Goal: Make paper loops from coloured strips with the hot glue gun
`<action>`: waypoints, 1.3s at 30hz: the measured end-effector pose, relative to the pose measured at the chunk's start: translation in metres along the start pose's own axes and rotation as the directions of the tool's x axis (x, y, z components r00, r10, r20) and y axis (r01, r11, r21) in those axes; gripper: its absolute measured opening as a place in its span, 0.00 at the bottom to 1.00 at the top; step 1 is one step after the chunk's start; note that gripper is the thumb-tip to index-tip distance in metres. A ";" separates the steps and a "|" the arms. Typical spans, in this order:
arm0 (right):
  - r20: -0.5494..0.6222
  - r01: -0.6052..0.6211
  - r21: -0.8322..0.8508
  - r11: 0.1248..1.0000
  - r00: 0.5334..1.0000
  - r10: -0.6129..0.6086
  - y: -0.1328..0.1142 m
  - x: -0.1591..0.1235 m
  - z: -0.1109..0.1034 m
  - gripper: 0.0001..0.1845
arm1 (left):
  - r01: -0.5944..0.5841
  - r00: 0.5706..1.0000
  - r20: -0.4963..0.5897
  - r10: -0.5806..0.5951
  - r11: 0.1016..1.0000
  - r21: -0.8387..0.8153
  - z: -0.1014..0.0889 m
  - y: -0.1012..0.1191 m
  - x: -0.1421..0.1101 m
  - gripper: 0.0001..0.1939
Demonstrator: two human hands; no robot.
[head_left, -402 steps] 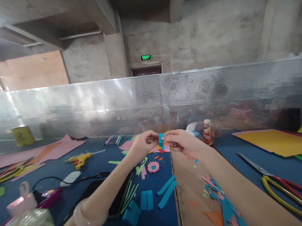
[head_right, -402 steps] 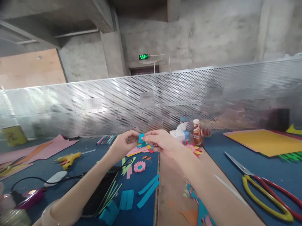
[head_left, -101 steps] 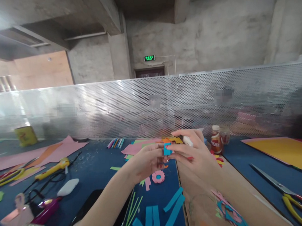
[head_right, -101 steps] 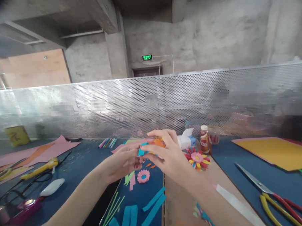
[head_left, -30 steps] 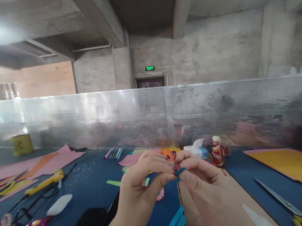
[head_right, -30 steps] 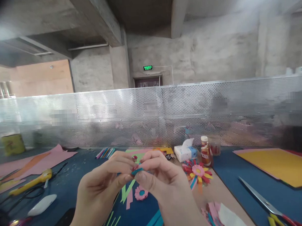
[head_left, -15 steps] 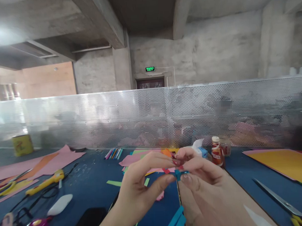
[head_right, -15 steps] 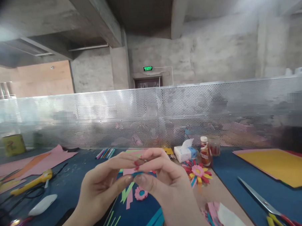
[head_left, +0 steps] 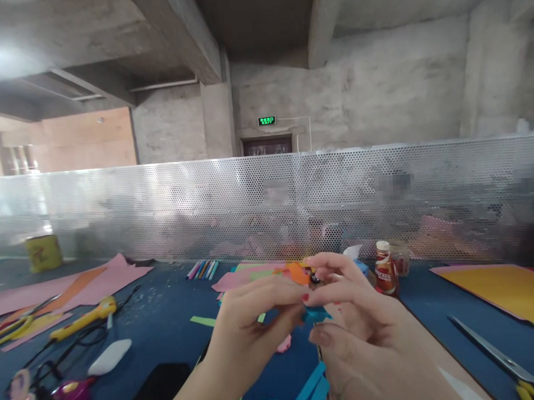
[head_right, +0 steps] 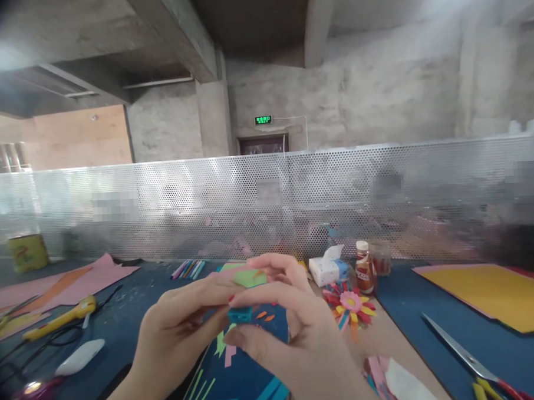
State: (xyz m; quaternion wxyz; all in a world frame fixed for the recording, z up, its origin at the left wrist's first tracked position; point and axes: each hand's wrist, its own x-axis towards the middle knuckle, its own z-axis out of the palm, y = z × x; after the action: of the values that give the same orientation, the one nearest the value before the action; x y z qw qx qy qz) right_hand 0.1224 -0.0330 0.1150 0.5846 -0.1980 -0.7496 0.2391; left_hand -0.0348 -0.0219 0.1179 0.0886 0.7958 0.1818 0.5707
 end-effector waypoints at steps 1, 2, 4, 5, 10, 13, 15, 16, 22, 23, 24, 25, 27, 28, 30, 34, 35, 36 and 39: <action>-0.003 0.024 -0.096 0.995 1.000 -0.025 -0.001 0.000 -0.002 0.12 | -0.008 1.000 0.000 0.008 1.000 0.018 -0.001 0.000 0.001 0.12; 0.000 0.052 -0.170 0.984 0.999 -0.053 -0.001 0.000 -0.004 0.12 | -0.011 1.000 0.003 0.011 0.999 0.032 -0.001 0.000 0.001 0.12; 0.012 0.089 -0.239 0.967 0.996 -0.089 -0.002 0.000 -0.007 0.13 | -0.005 1.000 0.019 0.004 0.999 0.046 -0.002 0.001 0.001 0.12; 0.024 0.104 -0.247 0.964 0.995 -0.101 -0.003 0.000 -0.007 0.13 | 0.000 1.000 0.026 -0.001 0.999 0.046 -0.003 0.001 0.001 0.12; 0.070 0.142 -0.274 0.951 0.989 -0.128 -0.006 -0.002 -0.008 0.13 | -0.011 0.998 0.059 0.012 1.000 -0.014 -0.004 0.003 -0.003 0.16; 0.084 0.130 -0.275 0.953 0.990 -0.111 -0.009 -0.004 -0.008 0.13 | -0.012 0.997 0.069 0.015 0.999 -0.040 -0.004 0.002 -0.004 0.16; 0.083 0.129 -0.308 0.943 0.991 -0.108 -0.011 -0.005 -0.008 0.11 | -0.012 0.997 0.077 0.015 0.999 -0.032 -0.005 0.002 -0.004 0.16; 0.076 0.133 -0.332 0.934 0.991 -0.114 -0.012 -0.006 -0.008 0.10 | -0.013 0.997 0.079 0.015 1.000 -0.023 -0.005 0.002 -0.004 0.16; 0.083 0.124 -0.314 0.941 0.991 -0.103 -0.012 -0.006 -0.006 0.10 | -0.036 0.997 0.062 0.036 0.999 -0.008 -0.005 0.002 -0.003 0.18; 0.094 0.136 -0.282 0.950 0.989 -0.114 -0.012 -0.005 -0.005 0.11 | -0.055 0.997 0.057 0.055 0.998 -0.013 -0.005 0.002 -0.003 0.18; 0.105 0.154 -0.249 0.956 0.986 -0.132 -0.012 -0.004 -0.005 0.13 | -0.077 0.996 0.047 0.078 0.997 -0.020 -0.005 0.002 -0.003 0.18; 0.113 0.172 -0.222 0.960 0.982 -0.150 -0.012 -0.003 -0.005 0.14 | -0.101 0.994 0.040 0.102 0.995 -0.028 -0.004 0.002 -0.002 0.17; 0.116 0.198 -0.201 0.959 0.977 -0.178 -0.014 -0.002 -0.005 0.14 | -0.137 0.990 0.032 0.139 0.989 -0.048 -0.004 0.002 -0.001 0.17; 0.121 0.208 -0.213 0.955 0.975 -0.185 -0.014 -0.002 -0.005 0.14 | -0.146 0.989 0.033 0.148 0.988 -0.054 -0.004 0.002 -0.001 0.17; 0.137 0.223 -0.264 0.938 0.972 -0.192 -0.016 -0.002 -0.005 0.11 | -0.144 0.988 0.039 0.146 0.988 -0.058 -0.004 0.002 0.000 0.16; 0.151 0.283 -0.382 0.880 0.958 -0.243 -0.016 -0.002 -0.006 0.07 | -0.172 0.984 0.030 0.175 0.983 -0.071 -0.005 0.005 0.001 0.14; 0.154 0.302 -0.407 0.862 0.953 -0.261 -0.016 -0.001 -0.006 0.06 | -0.181 0.982 0.032 0.184 0.980 -0.076 -0.005 0.006 0.001 0.13; 0.163 0.321 -0.425 0.846 0.947 -0.278 -0.016 -0.001 -0.007 0.06 | -0.189 0.981 0.037 0.192 0.978 -0.083 -0.006 0.007 0.001 0.13; 0.194 0.335 -0.453 0.826 0.942 -0.275 -0.018 -0.002 -0.008 0.09 | -0.191 0.979 0.053 0.198 0.975 -0.117 -0.007 0.009 0.001 0.13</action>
State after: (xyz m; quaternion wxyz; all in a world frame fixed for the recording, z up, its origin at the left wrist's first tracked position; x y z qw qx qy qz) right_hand 0.1301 -0.0478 0.1256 0.5016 -0.1995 -0.8409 -0.0391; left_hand -0.0392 -0.0301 0.1238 0.0825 0.8216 0.0681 0.5600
